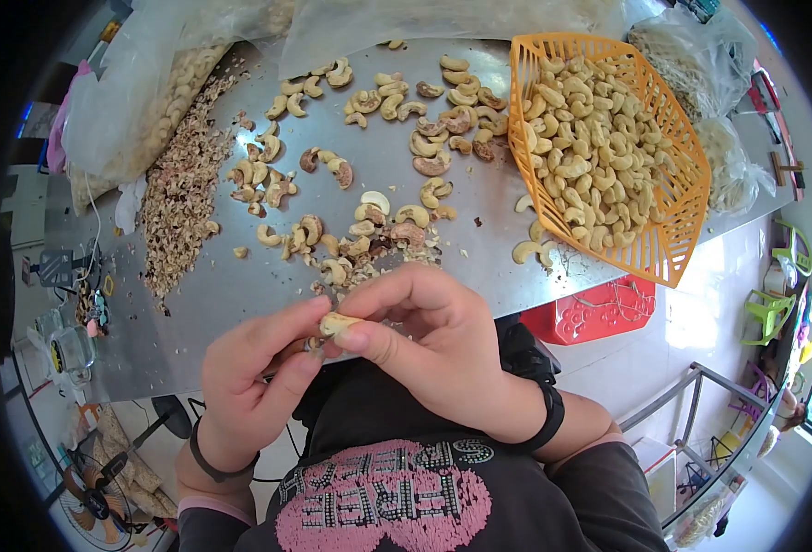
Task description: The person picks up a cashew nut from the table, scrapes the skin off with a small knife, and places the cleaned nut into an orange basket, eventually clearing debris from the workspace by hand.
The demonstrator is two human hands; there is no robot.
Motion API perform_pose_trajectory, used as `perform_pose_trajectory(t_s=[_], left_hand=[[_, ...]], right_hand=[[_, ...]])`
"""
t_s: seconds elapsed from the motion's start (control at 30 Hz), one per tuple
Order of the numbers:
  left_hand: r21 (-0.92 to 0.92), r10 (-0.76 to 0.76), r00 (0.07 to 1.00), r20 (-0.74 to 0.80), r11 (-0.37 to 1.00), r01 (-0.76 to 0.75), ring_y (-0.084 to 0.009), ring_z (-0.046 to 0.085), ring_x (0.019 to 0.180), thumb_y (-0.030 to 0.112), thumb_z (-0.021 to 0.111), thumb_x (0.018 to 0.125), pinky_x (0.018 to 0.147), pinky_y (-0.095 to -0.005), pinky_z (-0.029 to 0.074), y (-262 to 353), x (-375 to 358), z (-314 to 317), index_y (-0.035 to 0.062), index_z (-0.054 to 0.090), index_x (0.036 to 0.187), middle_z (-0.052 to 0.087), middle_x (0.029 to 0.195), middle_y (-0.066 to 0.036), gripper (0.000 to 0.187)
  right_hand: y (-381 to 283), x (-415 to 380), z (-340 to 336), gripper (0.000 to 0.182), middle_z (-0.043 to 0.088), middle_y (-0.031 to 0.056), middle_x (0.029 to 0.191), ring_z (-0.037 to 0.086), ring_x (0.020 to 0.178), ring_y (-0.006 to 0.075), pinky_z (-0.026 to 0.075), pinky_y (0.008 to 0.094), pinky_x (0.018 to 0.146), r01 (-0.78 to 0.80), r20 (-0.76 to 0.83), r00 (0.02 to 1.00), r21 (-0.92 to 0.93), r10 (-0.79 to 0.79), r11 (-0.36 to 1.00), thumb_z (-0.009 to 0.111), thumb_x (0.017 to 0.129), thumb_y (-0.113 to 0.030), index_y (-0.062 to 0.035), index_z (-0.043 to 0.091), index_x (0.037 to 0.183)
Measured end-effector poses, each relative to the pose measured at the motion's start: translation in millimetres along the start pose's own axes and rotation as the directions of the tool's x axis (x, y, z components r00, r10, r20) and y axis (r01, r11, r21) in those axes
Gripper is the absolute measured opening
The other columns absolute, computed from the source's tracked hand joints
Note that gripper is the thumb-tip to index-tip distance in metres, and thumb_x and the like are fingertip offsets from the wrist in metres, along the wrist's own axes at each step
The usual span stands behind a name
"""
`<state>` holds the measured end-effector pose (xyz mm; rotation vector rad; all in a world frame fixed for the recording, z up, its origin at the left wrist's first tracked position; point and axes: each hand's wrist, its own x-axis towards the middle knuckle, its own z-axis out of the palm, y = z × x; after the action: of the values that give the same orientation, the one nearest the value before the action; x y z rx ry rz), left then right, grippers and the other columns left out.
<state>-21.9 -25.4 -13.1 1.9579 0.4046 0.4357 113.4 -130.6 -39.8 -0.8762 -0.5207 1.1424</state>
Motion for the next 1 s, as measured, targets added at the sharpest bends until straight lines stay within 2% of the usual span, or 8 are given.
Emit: perform_pose_trajectory(t_s=[0.1, 0.2, 0.3, 0.47, 0.6, 0.7, 0.87, 1.0], left_hand=[[0.103, -0.005, 1.000, 0.030, 0.995, 0.002, -0.0117, 0.056, 0.067, 0.000, 0.053, 0.076, 0.059, -0.0215, 0.043, 1.9, 0.6, -1.8, 0.0011, 0.055, 0.105, 0.060, 0.081, -0.007, 0.029], [0.127, 0.084, 0.996, -0.007, 0.988, -0.082, -0.0216, 0.057, 0.061, -0.002, 0.055, 0.072, 0.054, -0.0265, 0.044, -0.2, 1.6, -1.3, 0.0032, 0.055, 0.105, 0.059, 0.076, -0.010, 0.034], [0.065, -0.045, 0.999, 0.018, 0.997, 0.044, -0.0201, 0.058, 0.064, -0.003, 0.054, 0.074, 0.057, -0.0255, 0.044, 3.5, -1.0, -3.2, 0.0028, 0.055, 0.105, 0.060, 0.078, -0.010, 0.032], [-0.222, -0.301, 0.953, 0.038, 0.927, 0.302, -0.0149, 0.059, 0.071, 0.002, 0.049, 0.080, 0.064, -0.0231, 0.045, 5.8, -2.1, -3.9, 0.0020, 0.054, 0.106, 0.060, 0.084, -0.010, 0.026], [-0.254, -0.336, 0.940, 0.060, 0.906, 0.340, -0.0132, 0.059, 0.073, 0.004, 0.048, 0.082, 0.066, -0.0225, 0.045, 5.7, -1.9, -4.7, 0.0020, 0.053, 0.108, 0.060, 0.086, -0.009, 0.026], [-0.402, -0.425, 0.895, 0.138, 0.801, 0.443, -0.0093, 0.056, 0.071, 0.007, 0.050, 0.083, 0.063, -0.0205, 0.043, 4.7, 0.1, -5.1, 0.0012, 0.053, 0.104, 0.058, 0.083, -0.006, 0.023], [-0.534, -0.486, 0.826, 0.284, 0.635, 0.558, -0.0041, 0.050, 0.066, 0.012, 0.052, 0.083, 0.059, -0.0168, 0.038, 2.0, -1.7, -7.1, 0.0003, 0.052, 0.094, 0.053, 0.076, -0.001, 0.016], [-0.581, -0.499, 0.817, 0.288, 0.588, 0.563, -0.0042, 0.050, 0.068, 0.011, 0.053, 0.083, 0.060, -0.0169, 0.038, 5.4, -0.6, -6.2, 0.0002, 0.052, 0.094, 0.053, 0.077, -0.001, 0.016]], right_hand=[[0.3, -1.0, 1.3, 0.013, 0.057, 0.0125, 0.086, 0.058, 0.079, 0.0174, 0.047, 0.0271, 0.072, 0.038, -0.020, 0.999, -0.049, -0.039, 0.998, 0.056, 0.077, 0.000, 0.0037, 0.049, 0.088], [1.4, -1.5, 1.9, 0.014, 0.057, 0.0123, 0.086, 0.058, 0.080, 0.0177, 0.047, 0.0269, 0.073, 0.111, -0.015, 0.993, -0.138, -0.114, 0.984, 0.057, 0.077, 0.001, 0.0041, 0.050, 0.088], [1.9, -1.6, 2.1, 0.014, 0.057, 0.0121, 0.087, 0.058, 0.081, 0.0175, 0.046, 0.0263, 0.073, 0.158, -0.008, 0.986, -0.221, -0.164, 0.962, 0.057, 0.076, 0.001, 0.0044, 0.051, 0.088], [4.0, -3.4, -0.8, 0.014, 0.057, 0.0105, 0.087, 0.056, 0.082, 0.0156, 0.044, 0.0260, 0.075, 0.106, -0.047, 0.992, -0.199, -0.118, 0.974, 0.058, 0.076, -0.001, 0.0033, 0.052, 0.088], [4.6, -1.8, -0.3, 0.015, 0.057, 0.0097, 0.088, 0.055, 0.083, 0.0146, 0.044, 0.0256, 0.074, 0.077, -0.023, 0.996, -0.125, -0.081, 0.989, 0.059, 0.076, -0.002, 0.0027, 0.052, 0.088], [5.6, -1.2, -0.4, 0.015, 0.058, 0.0091, 0.087, 0.056, 0.081, 0.0143, 0.044, 0.0248, 0.072, 0.092, -0.027, 0.995, -0.153, -0.097, 0.984, 0.060, 0.075, -0.001, 0.0020, 0.054, 0.088], [5.8, 1.9, -3.4, 0.013, 0.057, 0.0080, 0.085, 0.055, 0.075, 0.0134, 0.043, 0.0241, 0.069, 0.250, 0.117, 0.968, -0.398, -0.221, 0.883, 0.061, 0.073, 0.000, -0.0001, 0.057, 0.086], [5.6, 0.3, -0.5, 0.017, 0.057, 0.0073, 0.086, 0.054, 0.076, 0.0124, 0.043, 0.0234, 0.068, 0.210, 0.117, 0.977, -0.355, -0.180, 0.911, 0.061, 0.074, -0.001, 0.0006, 0.055, 0.089]])
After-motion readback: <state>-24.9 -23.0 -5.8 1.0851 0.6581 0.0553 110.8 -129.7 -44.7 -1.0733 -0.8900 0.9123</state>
